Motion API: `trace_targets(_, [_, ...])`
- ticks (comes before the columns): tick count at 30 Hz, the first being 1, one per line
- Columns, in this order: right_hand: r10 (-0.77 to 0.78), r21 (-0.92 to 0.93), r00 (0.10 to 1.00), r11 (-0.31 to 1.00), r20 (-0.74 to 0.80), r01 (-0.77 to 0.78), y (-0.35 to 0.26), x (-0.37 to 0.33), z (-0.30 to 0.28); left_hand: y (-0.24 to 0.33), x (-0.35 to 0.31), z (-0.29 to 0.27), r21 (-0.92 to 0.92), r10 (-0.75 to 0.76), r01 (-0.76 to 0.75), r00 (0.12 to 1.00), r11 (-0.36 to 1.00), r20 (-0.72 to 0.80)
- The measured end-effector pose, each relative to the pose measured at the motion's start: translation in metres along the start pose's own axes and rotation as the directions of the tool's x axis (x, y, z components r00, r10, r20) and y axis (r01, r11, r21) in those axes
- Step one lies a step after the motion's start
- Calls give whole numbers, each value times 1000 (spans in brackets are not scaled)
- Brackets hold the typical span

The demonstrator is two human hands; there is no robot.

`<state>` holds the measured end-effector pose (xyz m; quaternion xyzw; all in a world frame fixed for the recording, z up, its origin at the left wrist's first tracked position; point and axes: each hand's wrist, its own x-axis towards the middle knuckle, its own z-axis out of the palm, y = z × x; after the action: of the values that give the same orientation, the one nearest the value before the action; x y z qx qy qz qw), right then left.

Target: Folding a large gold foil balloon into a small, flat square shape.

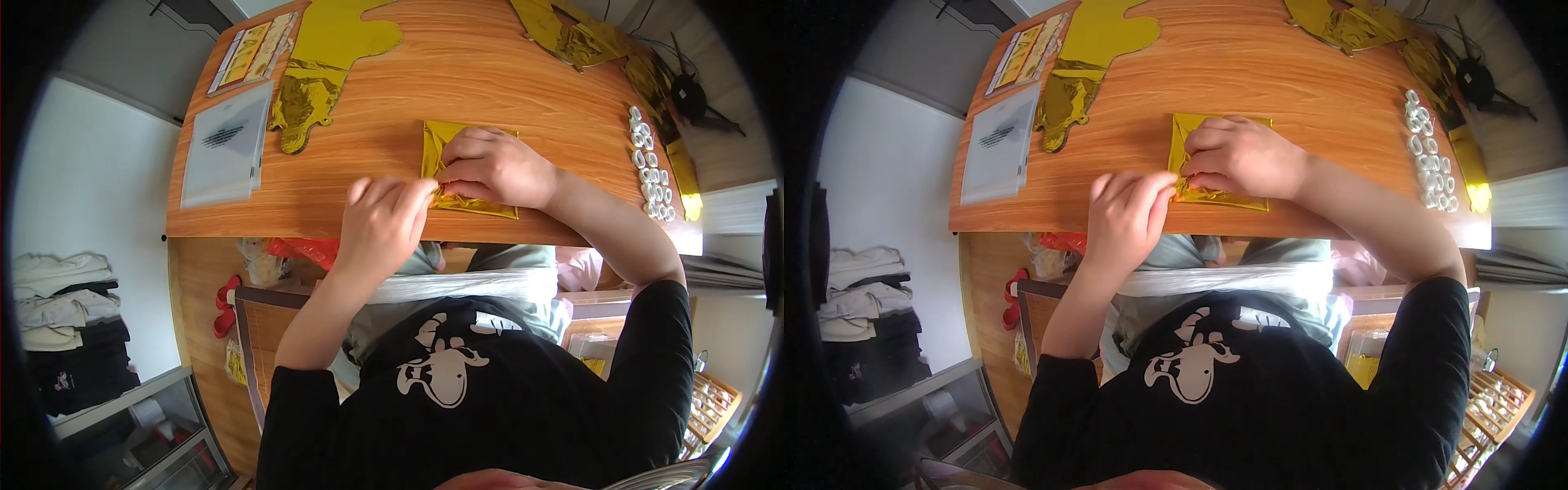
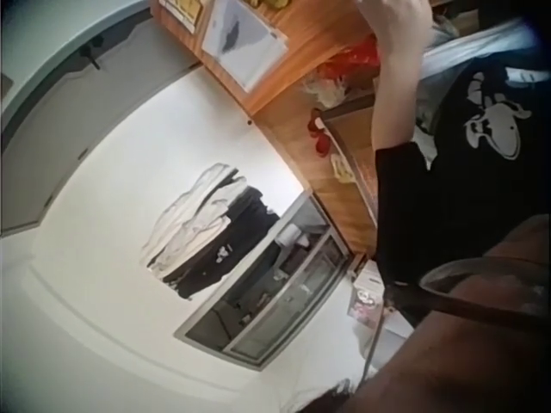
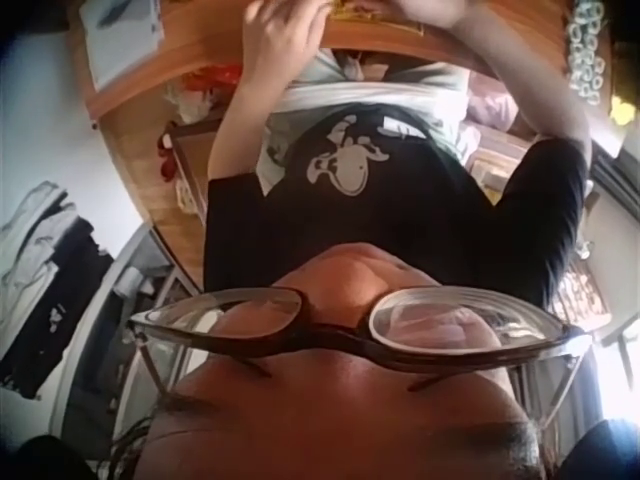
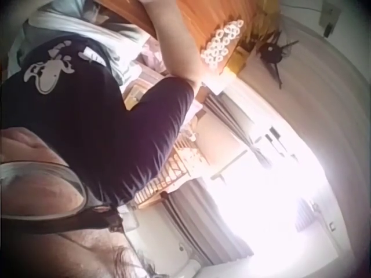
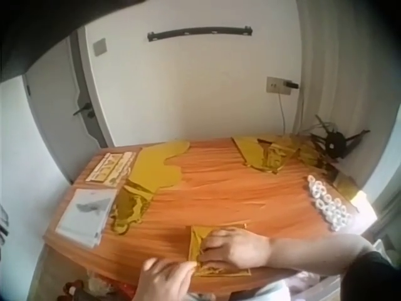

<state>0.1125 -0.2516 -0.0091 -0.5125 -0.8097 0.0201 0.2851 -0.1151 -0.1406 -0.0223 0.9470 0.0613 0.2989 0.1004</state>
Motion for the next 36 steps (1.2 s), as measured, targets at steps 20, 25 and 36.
trace_targets(20, [52,-1,999,999,-17,-52,3,-3,4,-19,29,-13,-1,180,-181,974,983,137])
trace_targets(25, [248,233,969,941,17,-245,3,-3,4,-49,51,-8,-159,253,-215,926,964,281])
trace_targets(36, [466,889,883,376,63,-262,30,-10,-5,-59,65,6,-162,481,-454,799,876,361])
